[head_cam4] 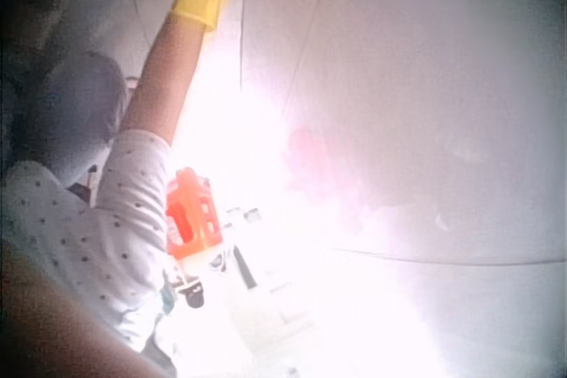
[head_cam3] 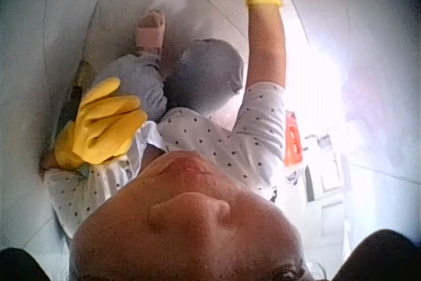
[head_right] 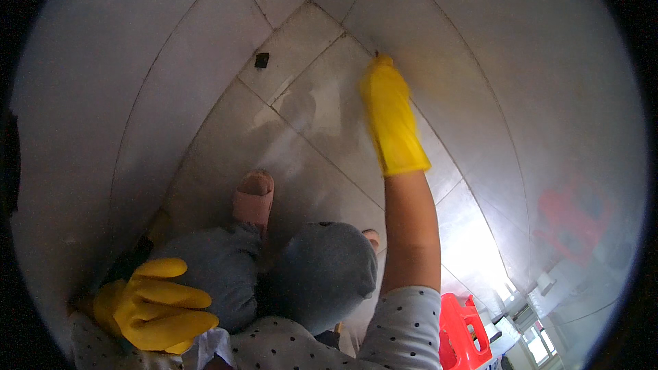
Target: The person scrubs the grout lines between white wall tiles using a small tool, then wipes the tiles with a white sponge. They move between different sections of the wall, including near a window and a table.
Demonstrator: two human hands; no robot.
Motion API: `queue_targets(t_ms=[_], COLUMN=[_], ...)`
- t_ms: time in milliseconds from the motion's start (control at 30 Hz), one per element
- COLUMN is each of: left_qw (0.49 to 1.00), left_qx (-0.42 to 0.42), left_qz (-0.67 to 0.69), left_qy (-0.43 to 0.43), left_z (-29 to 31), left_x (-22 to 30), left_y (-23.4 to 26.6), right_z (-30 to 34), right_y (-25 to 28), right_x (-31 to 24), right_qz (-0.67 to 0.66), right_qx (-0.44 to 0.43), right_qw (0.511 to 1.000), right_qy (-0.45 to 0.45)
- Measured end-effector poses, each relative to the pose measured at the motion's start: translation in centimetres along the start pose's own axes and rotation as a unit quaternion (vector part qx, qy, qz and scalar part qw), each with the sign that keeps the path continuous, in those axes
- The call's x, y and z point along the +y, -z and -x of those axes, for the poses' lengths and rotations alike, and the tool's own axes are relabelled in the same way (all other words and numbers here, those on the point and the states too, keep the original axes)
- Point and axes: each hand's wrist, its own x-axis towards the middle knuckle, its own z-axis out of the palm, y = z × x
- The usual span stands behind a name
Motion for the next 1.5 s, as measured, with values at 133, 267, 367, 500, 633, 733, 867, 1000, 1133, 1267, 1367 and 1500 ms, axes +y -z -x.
queue_targets(t_ms=[133,267,367,500,633,733,867,1000,1133,1267,1367,1500], left_qw=[0.999,0.999,1.000,1.000,0.999,1.000,0.999,1.000,0.999,1.000,1.000,0.987], left_qx=[-0.041,-0.022,-0.004,-0.024,-0.008,-0.011,-0.049,-0.020,-0.033,-0.009,-0.006,0.111], left_qz=[-0.013,0.001,0.002,-0.008,0.025,0.013,-0.002,0.005,0.001,-0.002,0.006,0.057], left_qy=[-0.019,0.024,0.000,0.002,0.022,0.023,-0.007,0.004,0.014,0.018,-0.016,0.101], left_z=[0.1,2.3,0.2,2.1,1.3,0.1,-0.6,0.4,0.1,1.0,-0.5,4.8], left_x=[-0.5,-0.7,0.7,-0.7,-1.4,0.5,0.2,-0.2,0.2,0.6,0.3,0.1], left_y=[0.5,-0.7,0.0,-0.7,-0.8,0.1,1.0,0.1,0.3,-0.1,0.2,-4.4], right_z=[-0.3,0.2,0.2,-1.4,2.7,2.7,3.2,0.7,1.0,1.8,-0.5,1.6], right_y=[-1.0,0.2,0.4,-0.5,0.1,-0.8,1.2,0.0,-1.4,-0.3,-0.2,0.0], right_x=[2.6,2.2,0.8,-1.1,1.3,3.2,1.6,-0.6,-0.9,-0.4,-1.8,-2.4], right_qz=[-0.024,0.017,0.024,-0.021,-0.342,-0.509,-0.684,-0.728,-0.669,-0.623,-0.601,-0.534], right_qx=[0.077,0.035,0.004,0.044,-0.085,-0.112,-0.111,-0.060,-0.048,-0.048,-0.068,-0.085], right_qw=[0.997,0.999,1.000,0.996,0.933,0.851,0.717,0.672,0.741,0.778,0.791,0.841], right_qy=[0.017,-0.001,0.019,0.070,0.066,0.058,-0.081,-0.117,-0.030,-0.065,-0.094,0.006])
